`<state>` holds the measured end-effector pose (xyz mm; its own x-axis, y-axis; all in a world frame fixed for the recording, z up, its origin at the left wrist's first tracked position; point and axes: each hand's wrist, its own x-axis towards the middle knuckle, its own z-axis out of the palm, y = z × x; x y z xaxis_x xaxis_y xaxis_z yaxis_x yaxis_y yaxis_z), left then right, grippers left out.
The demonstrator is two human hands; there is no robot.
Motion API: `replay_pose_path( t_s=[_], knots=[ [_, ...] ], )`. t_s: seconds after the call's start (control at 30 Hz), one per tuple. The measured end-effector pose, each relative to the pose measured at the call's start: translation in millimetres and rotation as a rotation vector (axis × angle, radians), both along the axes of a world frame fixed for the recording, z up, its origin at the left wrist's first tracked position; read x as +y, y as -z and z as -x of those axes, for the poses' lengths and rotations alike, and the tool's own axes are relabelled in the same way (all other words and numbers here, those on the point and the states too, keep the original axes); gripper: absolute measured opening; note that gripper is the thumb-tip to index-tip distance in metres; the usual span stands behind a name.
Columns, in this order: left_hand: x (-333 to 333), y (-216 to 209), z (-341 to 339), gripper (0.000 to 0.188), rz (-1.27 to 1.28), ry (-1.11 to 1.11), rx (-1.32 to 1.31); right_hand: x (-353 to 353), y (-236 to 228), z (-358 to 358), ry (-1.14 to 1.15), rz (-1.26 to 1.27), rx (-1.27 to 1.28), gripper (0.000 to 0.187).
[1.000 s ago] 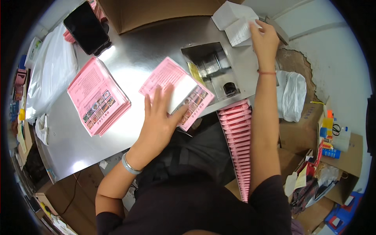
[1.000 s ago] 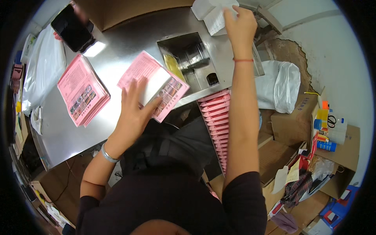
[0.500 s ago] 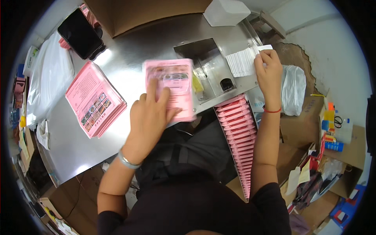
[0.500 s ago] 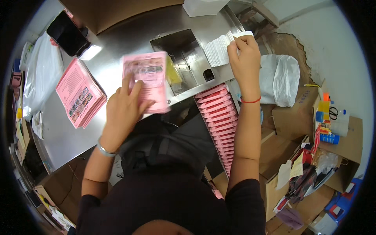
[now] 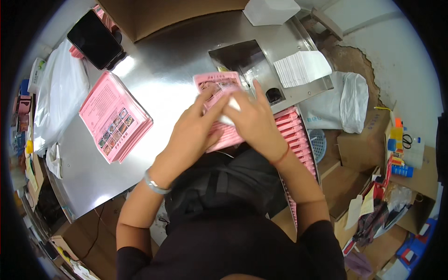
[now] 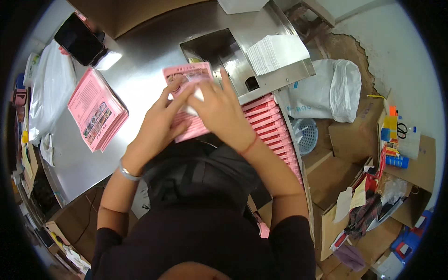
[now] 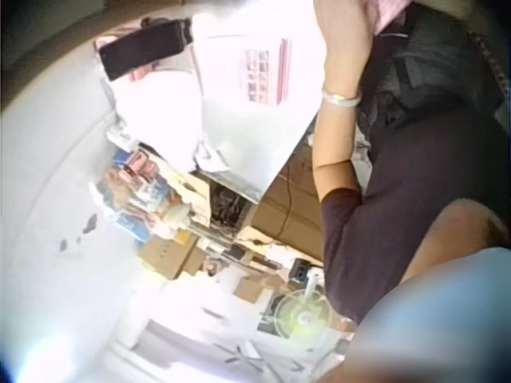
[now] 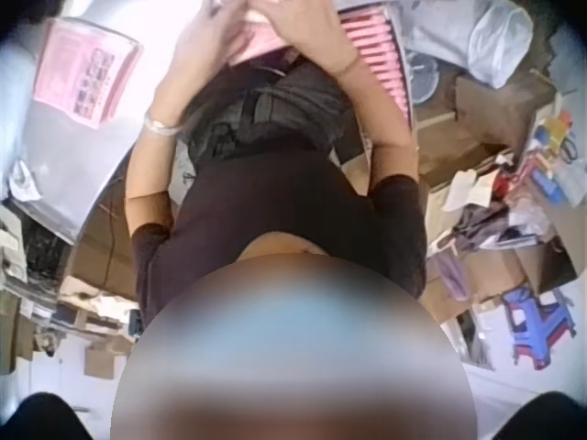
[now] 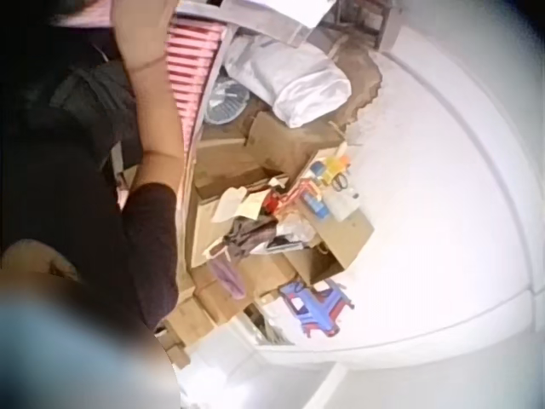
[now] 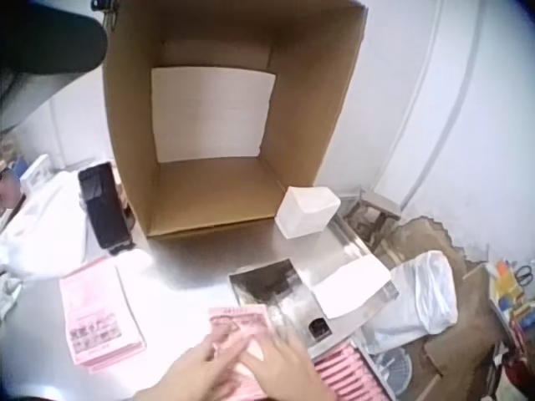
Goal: Packaging small pink brochures into clear plastic sleeves and placing them into a shipping box.
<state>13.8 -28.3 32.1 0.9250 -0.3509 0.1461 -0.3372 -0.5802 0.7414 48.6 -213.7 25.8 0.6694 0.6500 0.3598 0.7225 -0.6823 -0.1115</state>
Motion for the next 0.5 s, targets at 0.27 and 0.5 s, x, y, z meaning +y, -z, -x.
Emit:
replay_pose_path(
  t_s=[0.27,0.5],
  knots=[
    [27.4,-8.7,33.0,0.077,-0.287,-0.227,-0.079,-8.8,2.8,-64.3,0.342,0.166,0.055,0.014],
    [145.4,-27.2,37.7,0.043,-0.428,-0.278,0.026,-85.5,-25.5,-50.5,0.554,-0.326,-0.319,0.023]
  ],
)
